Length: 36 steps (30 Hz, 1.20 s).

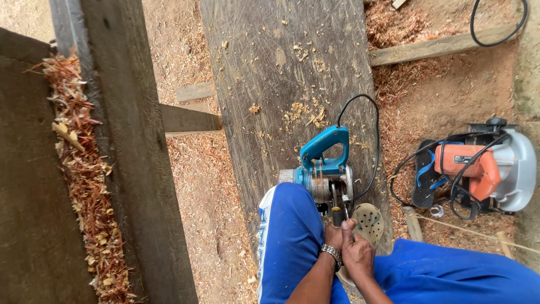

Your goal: The person adjusts a blue electric planer on a wooden workbench, then uses pliers and a wrench to tighten components on the tool's base. The person works on the planer while seated on the bench, manipulating the tool with both hands.

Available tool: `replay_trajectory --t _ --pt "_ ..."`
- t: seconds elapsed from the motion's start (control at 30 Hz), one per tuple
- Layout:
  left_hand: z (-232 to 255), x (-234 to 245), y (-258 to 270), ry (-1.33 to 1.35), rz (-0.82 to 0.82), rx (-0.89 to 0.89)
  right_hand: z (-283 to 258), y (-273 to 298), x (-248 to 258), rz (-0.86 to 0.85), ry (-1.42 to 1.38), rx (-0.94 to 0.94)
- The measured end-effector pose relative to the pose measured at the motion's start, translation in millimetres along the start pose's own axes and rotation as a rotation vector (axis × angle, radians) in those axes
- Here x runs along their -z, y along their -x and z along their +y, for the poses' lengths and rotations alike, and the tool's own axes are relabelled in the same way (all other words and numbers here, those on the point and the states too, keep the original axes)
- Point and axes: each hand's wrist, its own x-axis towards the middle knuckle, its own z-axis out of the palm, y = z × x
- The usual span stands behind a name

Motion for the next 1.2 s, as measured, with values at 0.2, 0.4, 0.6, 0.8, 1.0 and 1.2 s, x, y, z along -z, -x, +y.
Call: replay_trajectory --t 0.2,0.4,0.6,0.8,1.0,1.2 --pt "-40.9 -14.9 -26.8 -0.191 -0.017 -0.058 -4.5 5.6 6.8 0.074 -0.059 0.072" --pt "-82.9 -29.5 -51.0 -0.054 0.138 0.003 8.0 -18.4 -20.7 0.186 -0.217 0.047" --pt "-4.0 -3.5 2.4 -0.062 0.098 0.11 32.8 -24.4 -29.1 0.055 -0.186 -0.001" --pt "21.2 2.5 25.2 0.168 0.089 0.067 38.0 -10.9 -24.7 0.047 -0.125 0.162" --pt "50.9 13.4 50.3 -0.206 0.103 0.087 52.1 -17.1 -24.8 0.099 -0.154 0.34" --pt "93.2 38.7 57.9 -0.375 -0.027 0.017 26.2 5.7 10.6 -0.107 -0.27 0.095"
